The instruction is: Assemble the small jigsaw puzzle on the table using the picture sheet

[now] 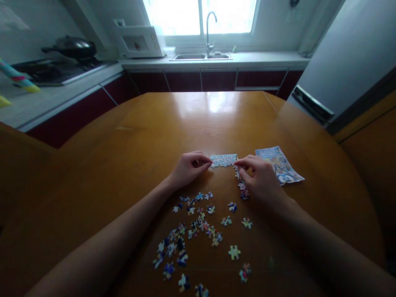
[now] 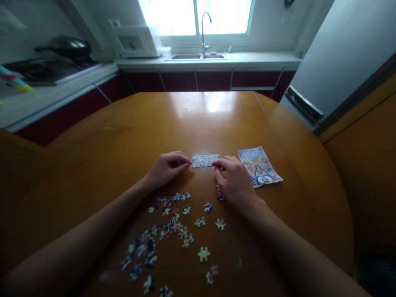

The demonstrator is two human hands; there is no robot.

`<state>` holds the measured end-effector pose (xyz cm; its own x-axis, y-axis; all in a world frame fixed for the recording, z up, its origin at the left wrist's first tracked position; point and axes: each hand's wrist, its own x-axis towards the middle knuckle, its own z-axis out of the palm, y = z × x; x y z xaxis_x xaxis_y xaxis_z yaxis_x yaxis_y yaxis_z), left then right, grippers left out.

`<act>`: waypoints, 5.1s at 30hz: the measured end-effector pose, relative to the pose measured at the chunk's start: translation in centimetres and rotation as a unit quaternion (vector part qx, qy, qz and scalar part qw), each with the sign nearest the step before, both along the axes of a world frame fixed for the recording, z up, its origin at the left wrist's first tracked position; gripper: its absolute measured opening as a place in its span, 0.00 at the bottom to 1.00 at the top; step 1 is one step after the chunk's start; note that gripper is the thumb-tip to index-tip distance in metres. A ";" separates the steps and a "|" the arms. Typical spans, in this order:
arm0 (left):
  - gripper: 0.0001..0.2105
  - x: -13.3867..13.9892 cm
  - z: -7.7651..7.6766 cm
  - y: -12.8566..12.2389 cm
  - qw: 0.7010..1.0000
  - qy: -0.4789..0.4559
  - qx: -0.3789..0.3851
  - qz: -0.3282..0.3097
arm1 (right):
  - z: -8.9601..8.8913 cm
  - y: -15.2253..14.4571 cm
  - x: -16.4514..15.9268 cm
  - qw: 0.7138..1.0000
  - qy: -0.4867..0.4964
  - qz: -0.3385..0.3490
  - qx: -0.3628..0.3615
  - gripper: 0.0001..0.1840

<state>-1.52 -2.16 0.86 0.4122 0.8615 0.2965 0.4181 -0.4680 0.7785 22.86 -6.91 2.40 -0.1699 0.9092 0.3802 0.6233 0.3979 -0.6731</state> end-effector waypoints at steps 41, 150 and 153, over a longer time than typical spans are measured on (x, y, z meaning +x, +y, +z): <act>0.13 -0.5 0.7 0.0 0.998 0.045 -0.032 0.035 | 0.5 1.0 1.1 0.999 -0.015 0.003 -0.045 0.11; 0.13 0.2 -0.3 -0.1 0.999 -0.033 -0.024 0.011 | 0.1 -3.2 -2.1 0.991 -0.078 0.083 -0.076 0.08; 0.13 0.2 -0.4 -0.1 0.999 -0.034 -0.027 0.010 | 0.0 -3.2 -2.0 0.991 -0.077 0.081 -0.070 0.09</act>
<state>-1.31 -2.21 0.45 0.3754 0.8846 0.2768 0.3725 -0.4174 0.8288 20.82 -10.12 2.39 -0.3645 0.9069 0.2114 0.6577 0.4114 -0.6310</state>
